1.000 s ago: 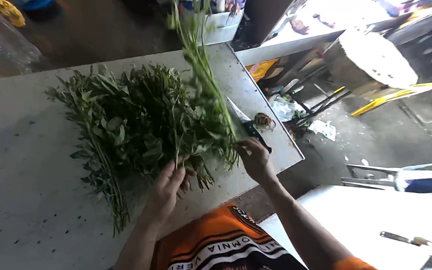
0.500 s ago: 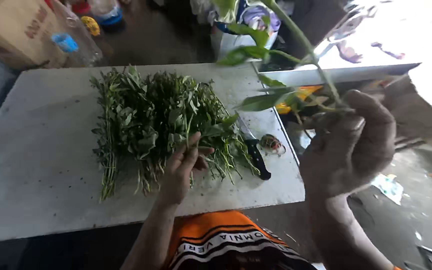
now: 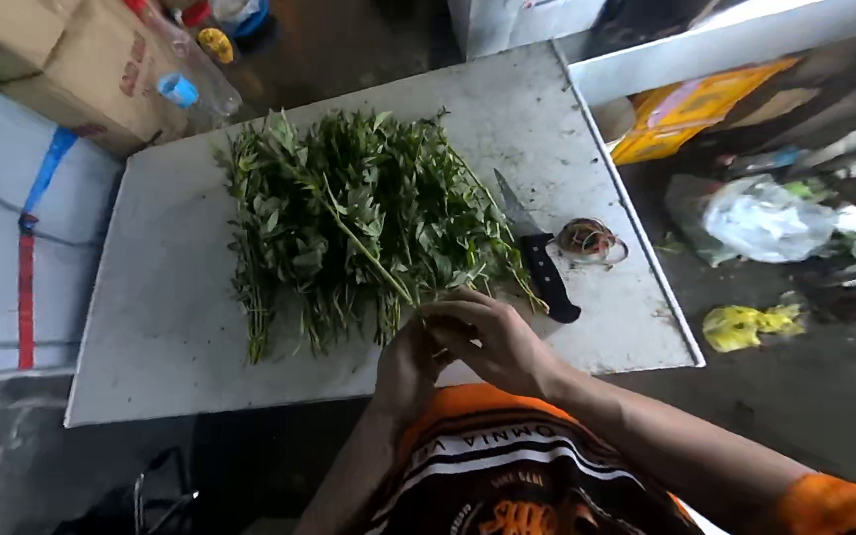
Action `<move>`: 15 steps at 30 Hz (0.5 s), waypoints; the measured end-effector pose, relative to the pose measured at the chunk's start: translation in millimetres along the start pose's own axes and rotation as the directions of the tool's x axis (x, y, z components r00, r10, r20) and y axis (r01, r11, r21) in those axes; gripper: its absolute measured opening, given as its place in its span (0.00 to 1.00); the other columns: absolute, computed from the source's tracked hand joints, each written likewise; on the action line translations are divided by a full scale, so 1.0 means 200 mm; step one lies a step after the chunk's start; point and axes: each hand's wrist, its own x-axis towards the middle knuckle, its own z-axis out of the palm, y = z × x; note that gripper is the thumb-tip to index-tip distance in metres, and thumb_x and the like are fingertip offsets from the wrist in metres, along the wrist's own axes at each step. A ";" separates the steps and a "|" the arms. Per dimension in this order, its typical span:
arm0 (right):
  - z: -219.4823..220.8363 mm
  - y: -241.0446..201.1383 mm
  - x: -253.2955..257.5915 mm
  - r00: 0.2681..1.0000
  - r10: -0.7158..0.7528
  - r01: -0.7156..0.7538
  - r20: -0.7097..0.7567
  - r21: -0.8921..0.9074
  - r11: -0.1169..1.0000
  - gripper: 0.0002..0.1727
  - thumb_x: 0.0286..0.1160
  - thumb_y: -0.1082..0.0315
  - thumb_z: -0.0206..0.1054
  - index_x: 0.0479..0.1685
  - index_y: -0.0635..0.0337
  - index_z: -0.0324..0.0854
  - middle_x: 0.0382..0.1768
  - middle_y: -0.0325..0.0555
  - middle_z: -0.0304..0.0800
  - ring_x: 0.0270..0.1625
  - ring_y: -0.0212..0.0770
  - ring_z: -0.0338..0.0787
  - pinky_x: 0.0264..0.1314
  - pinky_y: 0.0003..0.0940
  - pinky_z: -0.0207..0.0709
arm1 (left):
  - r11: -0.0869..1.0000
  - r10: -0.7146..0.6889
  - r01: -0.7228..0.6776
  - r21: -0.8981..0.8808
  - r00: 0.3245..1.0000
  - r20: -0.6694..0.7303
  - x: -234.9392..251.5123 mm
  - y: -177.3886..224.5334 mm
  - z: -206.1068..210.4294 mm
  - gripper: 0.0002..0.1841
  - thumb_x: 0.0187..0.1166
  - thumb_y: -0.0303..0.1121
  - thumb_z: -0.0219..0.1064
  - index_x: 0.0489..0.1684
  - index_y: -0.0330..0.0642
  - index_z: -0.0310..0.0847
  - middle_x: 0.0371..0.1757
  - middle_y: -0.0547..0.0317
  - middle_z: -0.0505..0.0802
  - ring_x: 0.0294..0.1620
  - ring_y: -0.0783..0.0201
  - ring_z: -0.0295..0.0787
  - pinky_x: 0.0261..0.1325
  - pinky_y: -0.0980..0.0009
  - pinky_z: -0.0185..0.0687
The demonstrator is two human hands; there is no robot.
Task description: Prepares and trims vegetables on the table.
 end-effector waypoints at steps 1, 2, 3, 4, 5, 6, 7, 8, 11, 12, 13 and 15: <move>0.00 -0.01 -0.03 0.998 -0.037 0.040 -0.041 0.067 0.997 0.14 0.83 0.66 0.66 0.59 0.59 0.90 0.57 0.47 0.89 0.55 0.30 0.91 0.56 0.25 0.89 | 0.999 -0.003 0.002 0.032 1.000 0.023 0.00 0.02 -0.01 0.25 0.96 0.39 0.34 0.62 0.36 0.78 0.46 0.52 0.94 0.47 0.60 0.94 0.53 0.62 0.92; 0.00 -0.01 -0.06 0.990 -0.087 0.098 -0.109 0.095 0.991 0.12 0.83 0.69 0.65 0.56 0.63 0.90 0.58 0.49 0.88 0.56 0.32 0.91 0.56 0.26 0.91 | 0.998 -0.008 0.005 0.065 0.999 0.037 0.01 0.03 -0.02 0.25 0.96 0.41 0.36 0.63 0.38 0.79 0.44 0.54 0.95 0.43 0.62 0.94 0.49 0.64 0.92; -0.01 0.00 -0.09 0.972 -0.136 0.153 -0.192 0.077 0.985 0.11 0.81 0.71 0.64 0.52 0.65 0.90 0.57 0.51 0.89 0.56 0.35 0.92 0.57 0.29 0.92 | 0.996 -0.011 0.006 0.094 0.998 0.055 0.02 0.04 -0.03 0.26 0.96 0.43 0.35 0.63 0.40 0.80 0.40 0.58 0.94 0.37 0.66 0.92 0.43 0.69 0.90; -0.02 0.02 -0.12 0.949 -0.169 0.182 -0.266 0.023 0.983 0.11 0.81 0.72 0.64 0.50 0.66 0.90 0.56 0.51 0.90 0.56 0.35 0.92 0.58 0.31 0.91 | 0.995 -0.014 0.005 0.098 0.996 0.089 0.03 0.05 -0.04 0.29 0.96 0.47 0.33 0.64 0.41 0.81 0.34 0.64 0.90 0.30 0.72 0.86 0.36 0.75 0.86; -0.04 0.04 -0.15 0.929 -0.172 0.161 -0.328 -0.060 0.985 0.11 0.80 0.71 0.63 0.50 0.65 0.90 0.55 0.49 0.90 0.56 0.35 0.91 0.59 0.32 0.89 | 0.996 -0.011 0.001 0.088 0.993 0.117 0.04 0.07 -0.05 0.33 0.94 0.52 0.29 0.64 0.42 0.81 0.29 0.68 0.87 0.24 0.75 0.81 0.31 0.78 0.81; -0.07 0.08 -0.18 0.912 -0.145 0.086 -0.384 -0.167 0.982 0.11 0.80 0.70 0.64 0.49 0.63 0.89 0.53 0.47 0.91 0.55 0.35 0.91 0.59 0.33 0.89 | 0.997 -0.005 -0.007 0.083 0.989 0.146 0.04 0.08 -0.05 0.39 0.91 0.60 0.26 0.63 0.42 0.81 0.25 0.71 0.82 0.21 0.76 0.75 0.28 0.79 0.76; -0.10 0.12 -0.21 0.892 -0.104 -0.028 -0.439 -0.283 0.959 0.11 0.78 0.68 0.65 0.50 0.61 0.90 0.52 0.47 0.92 0.53 0.36 0.92 0.56 0.35 0.89 | 0.996 0.007 -0.023 0.089 0.985 0.175 0.05 0.09 -0.06 0.46 0.81 0.73 0.28 0.61 0.43 0.82 0.22 0.73 0.80 0.19 0.78 0.72 0.25 0.80 0.74; -0.12 0.16 -0.24 0.872 -0.056 -0.155 -0.487 -0.383 0.911 0.12 0.77 0.67 0.66 0.51 0.60 0.90 0.52 0.49 0.92 0.51 0.38 0.92 0.53 0.38 0.90 | 0.994 0.019 -0.042 0.098 0.975 0.222 0.07 0.12 -0.08 0.52 0.67 0.84 0.36 0.61 0.44 0.83 0.21 0.75 0.79 0.18 0.78 0.70 0.24 0.80 0.72; -0.18 0.23 -0.27 0.821 0.128 -0.450 -0.557 -0.492 0.745 0.14 0.78 0.61 0.68 0.55 0.57 0.91 0.50 0.53 0.91 0.49 0.50 0.92 0.50 0.51 0.87 | 0.966 0.111 -0.182 0.182 0.933 0.342 0.11 0.19 -0.11 0.43 0.76 0.74 0.48 0.66 0.42 0.81 0.25 0.74 0.80 0.19 0.79 0.70 0.26 0.81 0.71; -0.19 0.23 -0.26 0.808 0.205 -0.517 -0.552 -0.498 0.696 0.15 0.78 0.58 0.69 0.55 0.56 0.91 0.48 0.53 0.91 0.47 0.53 0.92 0.48 0.55 0.87 | 0.935 0.169 -0.268 0.234 0.913 0.371 0.12 0.21 -0.12 0.32 0.88 0.61 0.49 0.66 0.40 0.79 0.26 0.75 0.79 0.20 0.80 0.70 0.26 0.83 0.71; -0.19 0.22 -0.24 0.791 0.295 -0.578 -0.536 -0.497 0.647 0.18 0.79 0.55 0.70 0.56 0.57 0.90 0.46 0.55 0.92 0.45 0.56 0.92 0.45 0.60 0.85 | 0.885 0.219 -0.353 0.303 0.891 0.397 0.13 0.23 -0.12 0.25 0.91 0.53 0.50 0.65 0.42 0.79 0.27 0.76 0.78 0.21 0.81 0.69 0.26 0.83 0.71; -0.19 0.19 -0.17 0.731 0.485 -0.682 -0.480 -0.488 0.545 0.21 0.81 0.51 0.67 0.59 0.59 0.88 0.47 0.58 0.92 0.45 0.62 0.92 0.46 0.66 0.82 | 0.729 0.295 -0.515 0.452 0.831 0.471 0.14 0.30 -0.13 0.17 0.92 0.51 0.51 0.55 0.49 0.77 0.28 0.78 0.76 0.22 0.81 0.68 0.27 0.82 0.70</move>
